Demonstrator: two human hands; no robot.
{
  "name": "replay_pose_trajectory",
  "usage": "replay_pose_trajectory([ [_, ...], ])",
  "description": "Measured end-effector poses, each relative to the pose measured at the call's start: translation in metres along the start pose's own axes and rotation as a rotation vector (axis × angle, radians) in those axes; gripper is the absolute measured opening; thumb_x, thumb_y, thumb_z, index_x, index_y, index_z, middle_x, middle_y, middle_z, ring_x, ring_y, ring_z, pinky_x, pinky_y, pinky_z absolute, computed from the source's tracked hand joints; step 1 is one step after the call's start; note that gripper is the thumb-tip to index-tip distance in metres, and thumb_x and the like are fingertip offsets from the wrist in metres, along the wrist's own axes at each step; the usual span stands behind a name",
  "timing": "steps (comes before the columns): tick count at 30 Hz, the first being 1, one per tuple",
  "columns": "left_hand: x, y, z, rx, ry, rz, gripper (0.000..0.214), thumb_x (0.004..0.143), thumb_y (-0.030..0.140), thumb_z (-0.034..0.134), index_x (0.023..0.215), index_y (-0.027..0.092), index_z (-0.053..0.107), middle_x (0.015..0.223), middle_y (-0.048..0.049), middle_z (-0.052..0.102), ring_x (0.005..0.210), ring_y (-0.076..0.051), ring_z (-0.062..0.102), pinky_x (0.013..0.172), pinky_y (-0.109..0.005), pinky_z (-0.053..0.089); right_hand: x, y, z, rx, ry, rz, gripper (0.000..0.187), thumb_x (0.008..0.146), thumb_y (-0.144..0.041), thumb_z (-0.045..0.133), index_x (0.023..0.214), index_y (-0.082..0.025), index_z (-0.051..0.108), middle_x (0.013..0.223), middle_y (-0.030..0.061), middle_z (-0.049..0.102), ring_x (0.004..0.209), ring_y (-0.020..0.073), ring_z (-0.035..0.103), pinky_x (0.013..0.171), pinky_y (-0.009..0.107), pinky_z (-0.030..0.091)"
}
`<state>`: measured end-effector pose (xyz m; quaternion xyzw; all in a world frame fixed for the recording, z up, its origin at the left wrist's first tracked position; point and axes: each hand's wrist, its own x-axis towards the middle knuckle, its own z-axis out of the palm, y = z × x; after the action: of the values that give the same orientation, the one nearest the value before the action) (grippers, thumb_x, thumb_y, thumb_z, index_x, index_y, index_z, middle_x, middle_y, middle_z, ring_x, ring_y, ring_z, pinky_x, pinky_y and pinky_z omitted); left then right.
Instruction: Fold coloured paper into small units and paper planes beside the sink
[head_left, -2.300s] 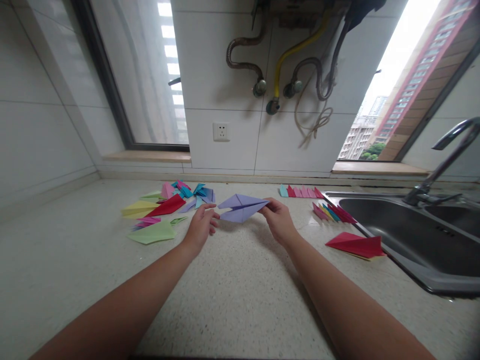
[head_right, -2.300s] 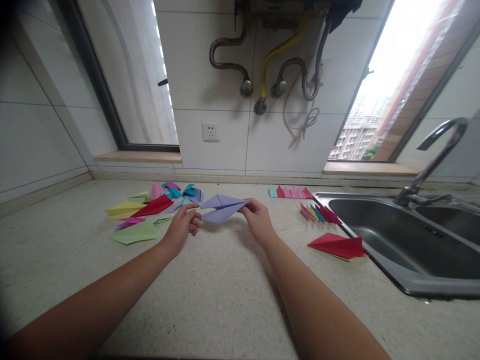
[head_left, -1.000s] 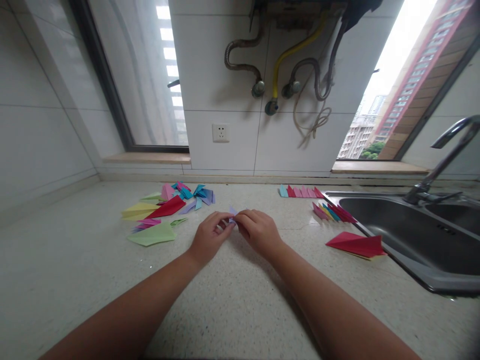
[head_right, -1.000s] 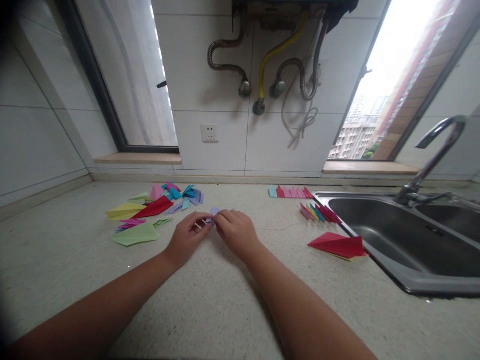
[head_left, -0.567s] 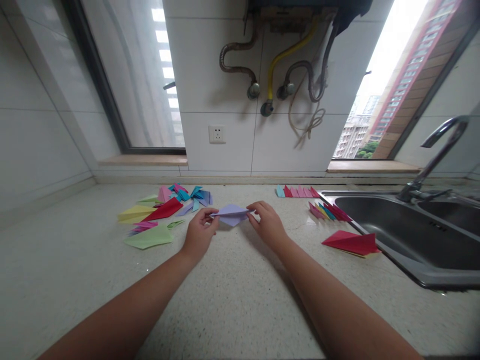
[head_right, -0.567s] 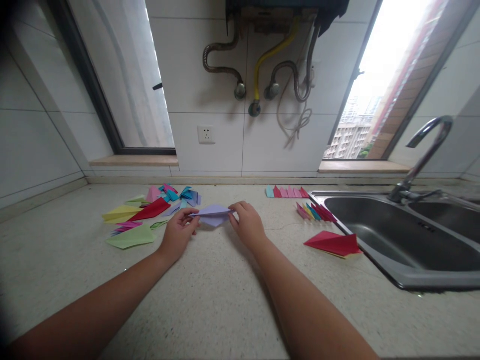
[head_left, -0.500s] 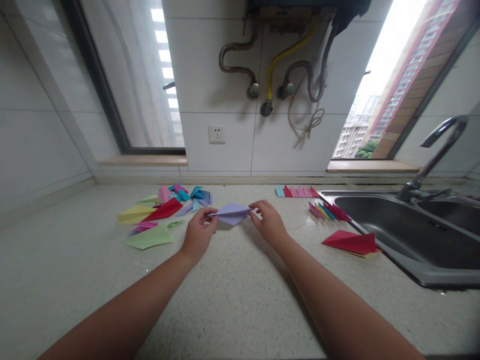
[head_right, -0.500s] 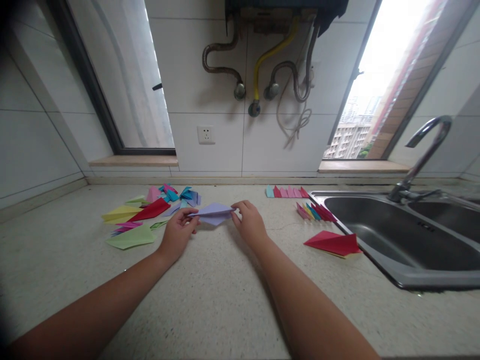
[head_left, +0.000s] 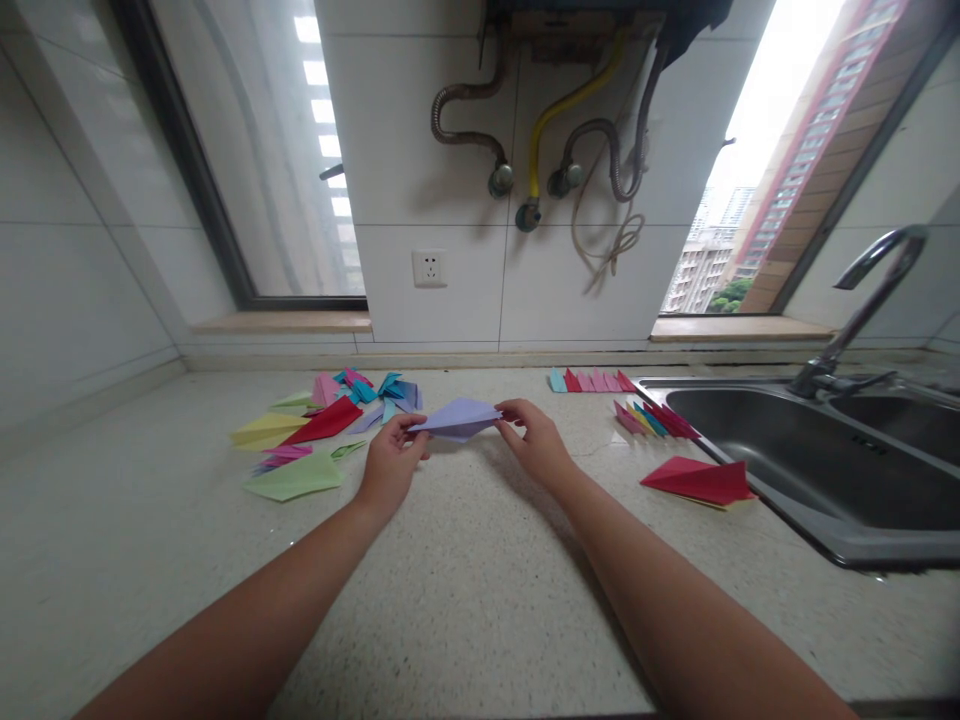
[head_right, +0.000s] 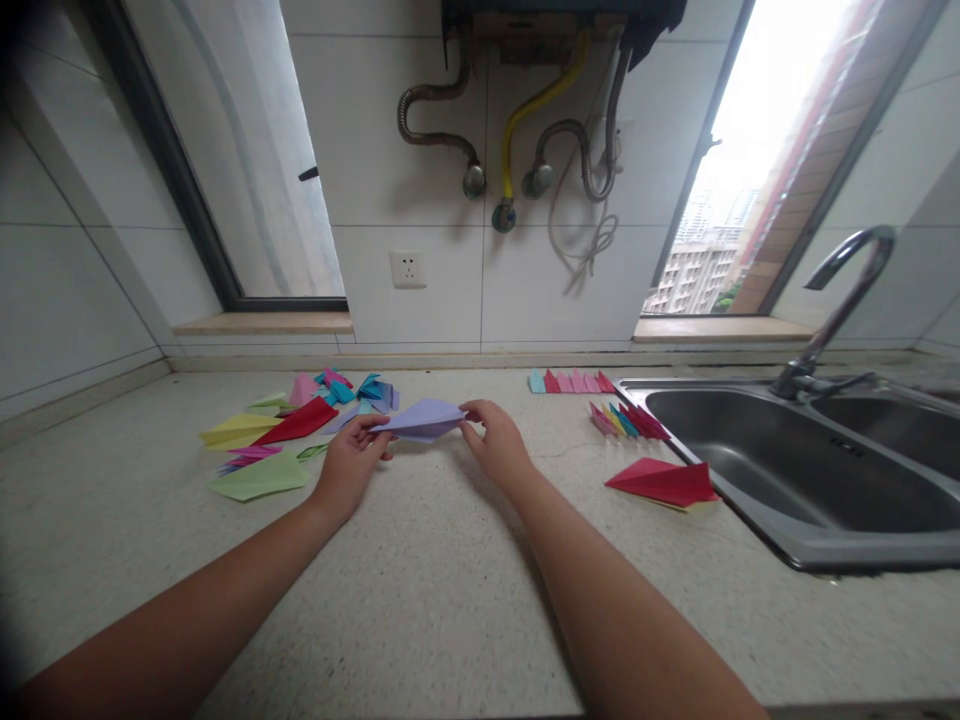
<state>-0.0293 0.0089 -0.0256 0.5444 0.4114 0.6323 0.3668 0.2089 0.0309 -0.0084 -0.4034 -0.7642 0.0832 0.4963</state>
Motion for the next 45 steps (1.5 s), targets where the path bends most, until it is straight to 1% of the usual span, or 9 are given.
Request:
replay_pose_trajectory([
  [7, 0.001, -0.002, 0.000, -0.046, 0.014, -0.019, 0.034, 0.074, 0.032, 0.070, 0.103, 0.018, 0.060, 0.102, -0.0070, 0.066, 0.090, -0.020, 0.066, 0.067, -0.028, 0.056, 0.000, -0.003, -0.002, -0.016, 0.016, -0.039, 0.019, 0.088, -0.022, 0.058, 0.106, -0.022, 0.064, 0.099, 0.0071, 0.066, 0.089, 0.0190, 0.061, 0.082, 0.036, 0.050],
  [12, 0.001, -0.002, 0.000, -0.046, 0.006, -0.034, 0.035, 0.074, 0.033, 0.071, 0.104, 0.018, 0.060, 0.105, -0.0072, 0.065, 0.087, -0.019, 0.067, 0.067, -0.028, 0.056, 0.000, -0.005, -0.002, -0.022, 0.012, -0.047, 0.021, 0.088, -0.022, 0.058, 0.108, -0.022, 0.063, 0.100, 0.0070, 0.067, 0.091, 0.0197, 0.061, 0.084, 0.037, 0.050],
  [25, 0.002, -0.004, -0.001, -0.047, -0.006, -0.045, 0.035, 0.076, 0.031, 0.070, 0.107, 0.018, 0.059, 0.103, -0.0061, 0.064, 0.085, -0.018, 0.067, 0.066, -0.027, 0.056, -0.001, -0.012, -0.006, -0.021, 0.036, -0.075, 0.020, 0.089, -0.021, 0.058, 0.108, -0.024, 0.064, 0.100, 0.0058, 0.068, 0.091, 0.0196, 0.062, 0.086, 0.038, 0.049],
  [32, 0.002, -0.005, -0.001, -0.053, 0.010, -0.066, 0.037, 0.073, 0.032, 0.071, 0.106, 0.018, 0.060, 0.106, -0.0062, 0.065, 0.085, -0.018, 0.067, 0.067, -0.027, 0.056, -0.002, -0.012, -0.006, -0.007, 0.040, -0.064, 0.030, 0.089, -0.021, 0.059, 0.120, -0.024, 0.060, 0.102, 0.0064, 0.068, 0.090, 0.0188, 0.062, 0.085, 0.037, 0.049],
  [38, 0.003, -0.005, -0.001, -0.056, 0.015, -0.065, 0.038, 0.074, 0.031, 0.071, 0.106, 0.017, 0.060, 0.102, -0.0058, 0.065, 0.084, -0.019, 0.068, 0.067, -0.029, 0.056, -0.001, -0.015, -0.006, -0.033, 0.009, -0.121, 0.021, 0.090, -0.019, 0.059, 0.109, -0.024, 0.066, 0.097, 0.0047, 0.069, 0.092, 0.0189, 0.060, 0.085, 0.036, 0.046],
  [45, 0.003, -0.005, -0.002, -0.054, 0.012, -0.059, 0.036, 0.074, 0.029, 0.071, 0.106, 0.016, 0.060, 0.101, -0.0060, 0.066, 0.085, -0.019, 0.068, 0.067, -0.027, 0.055, -0.001, -0.014, -0.006, -0.043, 0.018, -0.115, 0.010, 0.090, -0.019, 0.061, 0.096, -0.022, 0.068, 0.090, 0.0044, 0.070, 0.088, 0.0190, 0.059, 0.082, 0.034, 0.046],
])
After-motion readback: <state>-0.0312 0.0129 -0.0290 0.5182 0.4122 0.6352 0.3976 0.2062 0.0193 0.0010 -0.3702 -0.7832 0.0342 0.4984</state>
